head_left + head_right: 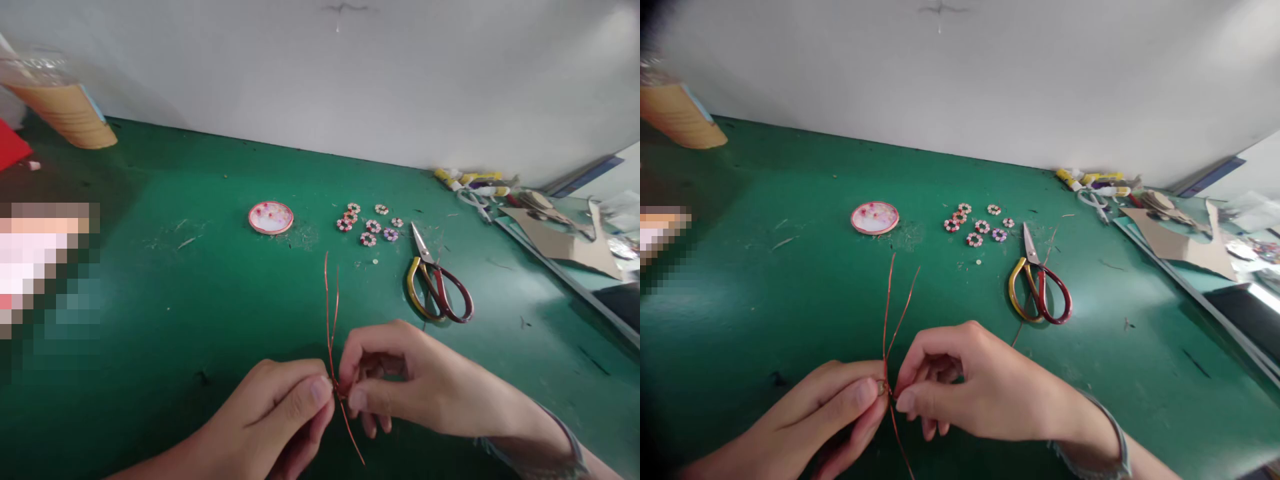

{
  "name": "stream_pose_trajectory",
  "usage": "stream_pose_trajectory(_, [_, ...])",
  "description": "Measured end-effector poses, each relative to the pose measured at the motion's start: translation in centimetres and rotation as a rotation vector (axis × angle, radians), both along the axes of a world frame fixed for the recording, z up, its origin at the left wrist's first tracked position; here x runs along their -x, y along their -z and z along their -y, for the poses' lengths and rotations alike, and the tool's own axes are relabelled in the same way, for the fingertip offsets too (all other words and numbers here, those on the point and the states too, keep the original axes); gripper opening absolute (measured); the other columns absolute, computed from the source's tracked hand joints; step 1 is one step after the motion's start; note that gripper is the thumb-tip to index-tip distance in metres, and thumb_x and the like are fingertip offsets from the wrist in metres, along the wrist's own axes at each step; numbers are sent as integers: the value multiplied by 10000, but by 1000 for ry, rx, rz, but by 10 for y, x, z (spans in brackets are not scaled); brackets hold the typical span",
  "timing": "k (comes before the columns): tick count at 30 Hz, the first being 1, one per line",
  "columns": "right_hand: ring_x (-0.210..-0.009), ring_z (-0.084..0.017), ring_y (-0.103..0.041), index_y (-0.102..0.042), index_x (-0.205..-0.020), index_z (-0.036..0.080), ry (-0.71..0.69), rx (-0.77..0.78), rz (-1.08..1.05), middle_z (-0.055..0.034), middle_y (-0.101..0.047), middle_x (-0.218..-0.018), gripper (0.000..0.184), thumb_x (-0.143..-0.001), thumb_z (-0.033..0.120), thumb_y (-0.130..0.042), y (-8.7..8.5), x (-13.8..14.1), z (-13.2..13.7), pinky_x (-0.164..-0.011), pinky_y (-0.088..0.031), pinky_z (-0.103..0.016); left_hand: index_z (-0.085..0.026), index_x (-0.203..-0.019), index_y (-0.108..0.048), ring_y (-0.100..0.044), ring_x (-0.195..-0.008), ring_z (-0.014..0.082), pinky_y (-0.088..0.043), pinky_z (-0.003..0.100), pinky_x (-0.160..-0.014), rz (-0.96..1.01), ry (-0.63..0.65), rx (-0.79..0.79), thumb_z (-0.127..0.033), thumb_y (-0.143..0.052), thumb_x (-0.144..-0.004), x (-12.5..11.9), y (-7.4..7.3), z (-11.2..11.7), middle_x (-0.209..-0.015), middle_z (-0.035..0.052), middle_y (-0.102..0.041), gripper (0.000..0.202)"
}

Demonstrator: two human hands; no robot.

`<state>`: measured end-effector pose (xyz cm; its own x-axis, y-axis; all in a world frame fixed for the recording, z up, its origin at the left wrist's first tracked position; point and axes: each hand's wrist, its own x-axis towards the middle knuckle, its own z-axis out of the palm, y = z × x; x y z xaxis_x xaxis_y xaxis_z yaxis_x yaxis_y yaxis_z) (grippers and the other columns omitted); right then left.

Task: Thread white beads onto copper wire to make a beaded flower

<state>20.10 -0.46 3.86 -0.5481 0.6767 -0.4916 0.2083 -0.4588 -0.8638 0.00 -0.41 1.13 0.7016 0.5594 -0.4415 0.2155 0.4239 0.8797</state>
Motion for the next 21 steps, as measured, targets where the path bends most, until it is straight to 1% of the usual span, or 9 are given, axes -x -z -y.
stream_pose_trajectory(2, [-595, -87, -584, -600, -840, 157, -31, -50, 42, 23, -606, -685, 80, -840, 221, -648, -3, -1, 0, -517, -447, -154, -236, -586, -410, -340, -438, 125, -267, 239, -433, -8, 2, -18, -618, -313, -905, 0, 3, -1, -455, -59, -384, 508])
stream_pose_trajectory(5, [-609, -87, -570, -607, -838, 164, -54, -242, 151, 27, -597, -696, 25, -852, 170, -586, -5, 2, 3, -547, -443, -166, -240, -586, -403, -343, -424, 126, -267, 246, -429, 20, 23, -18, -609, -310, -910, 1, 6, -1, -442, -61, -381, 500])
stream_pose_trajectory(8, [-645, -93, -539, -613, -816, 174, -44, -416, 251, 30, -603, -702, 55, -829, 137, -576, -5, 8, 6, -592, -438, -173, -240, -586, -404, -355, -442, 133, -279, 252, -446, 16, 20, -28, -584, -306, -921, 3, 4, 1, -452, -52, -396, 490])
stream_pose_trajectory(11, [-616, -85, -507, -603, -797, 177, -42, -429, 263, 40, -590, -671, 49, -836, 161, -578, -5, 11, 6, -563, -412, -162, -242, -582, -394, -340, -450, 133, -265, 255, -450, -21, -15, -21, -569, -311, -926, 3, -1, 2, -471, -53, -390, 483])
stream_pose_trajectory(14, [-541, -62, -414, -560, -738, 176, -15, -400, 260, 70, -507, -596, 88, -814, 138, -583, -6, 14, 7, -490, -342, -145, -237, -583, -403, -331, -454, 129, -249, 257, -455, -12, -43, -9, -592, -339, -915, 1, -3, 4, -484, -55, -386, 490])
stream_pose_trajectory(17, [-498, -56, -320, -461, -665, 181, 46, -371, 257, 92, -381, -529, 178, -796, 91, -543, -4, 21, 11, -427, -261, -141, -227, -576, -417, -313, -446, 120, -226, 257, -450, 35, -143, 1, -631, -372, -896, 0, 0, 6, -471, -61, -376, 516])
stream_pose_trajectory(18, [-480, -54, -299, -437, -666, 186, 56, -382, 255, 98, -346, -514, 188, -797, 80, -522, -1, 23, 13, -413, -242, -143, -226, -577, -420, -293, -436, 115, -208, 258, -442, 45, -205, 10, -645, -378, -888, -1, 1, 7, -459, -67, -361, 524])
stream_pose_trajectory(19, [-463, -53, -280, -427, -676, 189, 62, -427, 261, 102, -320, -506, 187, -800, 74, -507, 2, 25, 15, -402, -227, -150, -224, -575, -419, -287, -431, 111, -199, 255, -432, 57, -219, 31, -645, -413, -879, -1, 3, 7, -457, -68, -362, 519])
stream_pose_trajectory(21, [-444, -56, -255, -447, -708, 186, 76, -654, 309, 102, -307, -512, 164, -817, 75, -498, 10, 27, 20, -402, -210, -180, -223, -566, -432, -279, -427, 108, -196, 250, -416, 59, -274, 52, -649, -460, -860, -2, 6, 9, -454, -67, -363, 518])
